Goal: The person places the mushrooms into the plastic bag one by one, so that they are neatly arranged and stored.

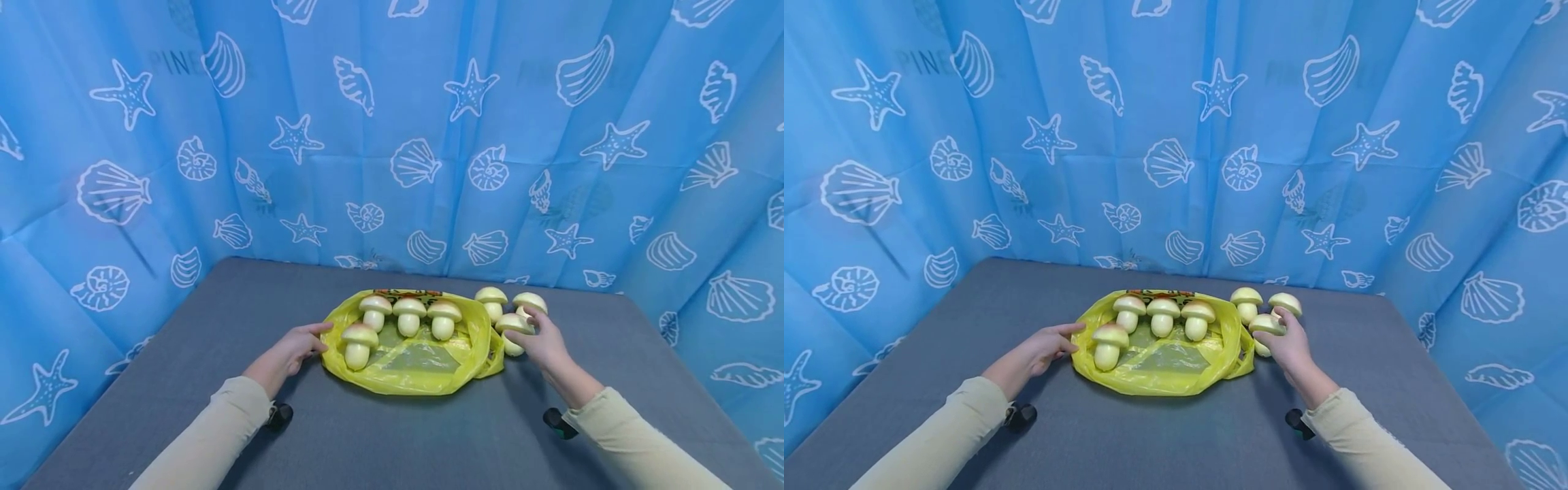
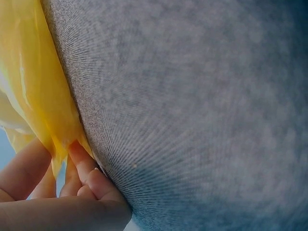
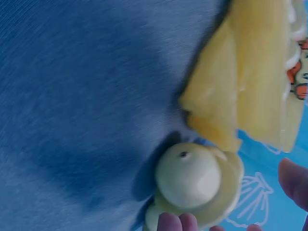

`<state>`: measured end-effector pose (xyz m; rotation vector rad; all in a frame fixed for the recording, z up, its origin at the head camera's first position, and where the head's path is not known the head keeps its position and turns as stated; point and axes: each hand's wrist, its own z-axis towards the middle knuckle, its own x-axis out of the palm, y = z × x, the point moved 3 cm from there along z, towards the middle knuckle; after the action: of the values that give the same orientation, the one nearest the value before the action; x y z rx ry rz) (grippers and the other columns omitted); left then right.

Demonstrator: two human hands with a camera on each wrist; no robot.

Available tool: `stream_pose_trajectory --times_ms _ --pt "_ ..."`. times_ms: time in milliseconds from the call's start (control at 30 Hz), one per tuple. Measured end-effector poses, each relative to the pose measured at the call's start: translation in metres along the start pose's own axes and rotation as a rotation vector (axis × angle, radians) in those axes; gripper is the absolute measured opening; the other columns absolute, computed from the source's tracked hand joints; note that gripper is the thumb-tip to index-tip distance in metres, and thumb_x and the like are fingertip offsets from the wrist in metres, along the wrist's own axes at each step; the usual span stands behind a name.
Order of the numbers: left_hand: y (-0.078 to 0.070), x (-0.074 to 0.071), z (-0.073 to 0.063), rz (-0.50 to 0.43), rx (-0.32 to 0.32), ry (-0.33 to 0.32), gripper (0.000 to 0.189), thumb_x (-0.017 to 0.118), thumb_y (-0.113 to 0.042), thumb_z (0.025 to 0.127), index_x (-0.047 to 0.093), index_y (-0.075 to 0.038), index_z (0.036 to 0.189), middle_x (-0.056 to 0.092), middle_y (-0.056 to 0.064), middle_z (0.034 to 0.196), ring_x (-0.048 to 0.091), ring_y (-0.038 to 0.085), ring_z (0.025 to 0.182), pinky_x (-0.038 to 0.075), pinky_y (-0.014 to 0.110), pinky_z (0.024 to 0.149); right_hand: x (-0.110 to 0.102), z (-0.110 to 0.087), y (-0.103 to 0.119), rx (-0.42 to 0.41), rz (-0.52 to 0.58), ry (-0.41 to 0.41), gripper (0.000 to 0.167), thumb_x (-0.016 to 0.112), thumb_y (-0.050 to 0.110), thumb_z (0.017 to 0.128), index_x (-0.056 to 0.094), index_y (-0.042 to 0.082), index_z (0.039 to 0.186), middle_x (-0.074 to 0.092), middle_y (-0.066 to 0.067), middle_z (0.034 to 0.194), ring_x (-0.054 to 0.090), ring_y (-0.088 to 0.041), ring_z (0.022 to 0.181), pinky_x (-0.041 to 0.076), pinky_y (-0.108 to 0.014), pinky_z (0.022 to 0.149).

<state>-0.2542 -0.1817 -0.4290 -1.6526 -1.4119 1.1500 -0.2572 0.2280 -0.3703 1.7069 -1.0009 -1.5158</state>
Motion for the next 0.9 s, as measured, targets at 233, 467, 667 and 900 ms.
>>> stream_pose_trajectory --times_ms 233,467,667,900 --pt "0.001 -0.001 0.001 -0.003 0.004 0.003 0.057 0.052 0.01 0.09 0.047 -0.007 0.144 0.028 0.02 0.155 0.021 0.039 0.142 0.018 0.055 0.112 -0.001 0.008 -0.009 0.007 -0.033 -0.031 0.075 0.057 0.01 0.097 0.009 -0.005 0.153 0.008 -0.038 0.152 0.013 -0.053 0.138 0.027 -0.061 0.105" --pt "0.0 0.001 -0.001 -0.01 -0.017 0.005 0.059 0.053 0.009 0.089 0.048 -0.011 0.145 0.029 0.017 0.156 0.02 0.037 0.143 0.016 0.054 0.113 0.002 0.016 -0.018 0.004 -0.05 -0.044 0.074 0.058 0.009 0.095 0.012 -0.008 0.151 0.011 -0.039 0.151 0.033 -0.053 0.127 0.039 -0.057 0.096" --pt "0.002 0.0 0.003 -0.003 -0.008 0.002 0.059 0.051 0.01 0.089 0.047 -0.008 0.145 0.028 0.018 0.156 0.019 0.038 0.143 0.016 0.056 0.112 0.004 0.023 -0.023 0.018 -0.069 -0.066 0.075 0.06 0.009 0.092 0.016 -0.007 0.151 0.018 -0.037 0.149 0.042 -0.031 0.077 0.036 -0.032 0.055" --pt "0.001 0.0 0.002 -0.016 -0.022 -0.001 0.058 0.051 0.01 0.089 0.047 -0.008 0.144 0.027 0.018 0.156 0.018 0.038 0.143 0.015 0.055 0.112 0.009 0.029 -0.023 0.02 -0.066 -0.09 0.075 0.058 0.002 0.092 0.013 -0.007 0.152 0.019 -0.037 0.149 0.038 -0.05 0.119 0.043 -0.049 0.082"
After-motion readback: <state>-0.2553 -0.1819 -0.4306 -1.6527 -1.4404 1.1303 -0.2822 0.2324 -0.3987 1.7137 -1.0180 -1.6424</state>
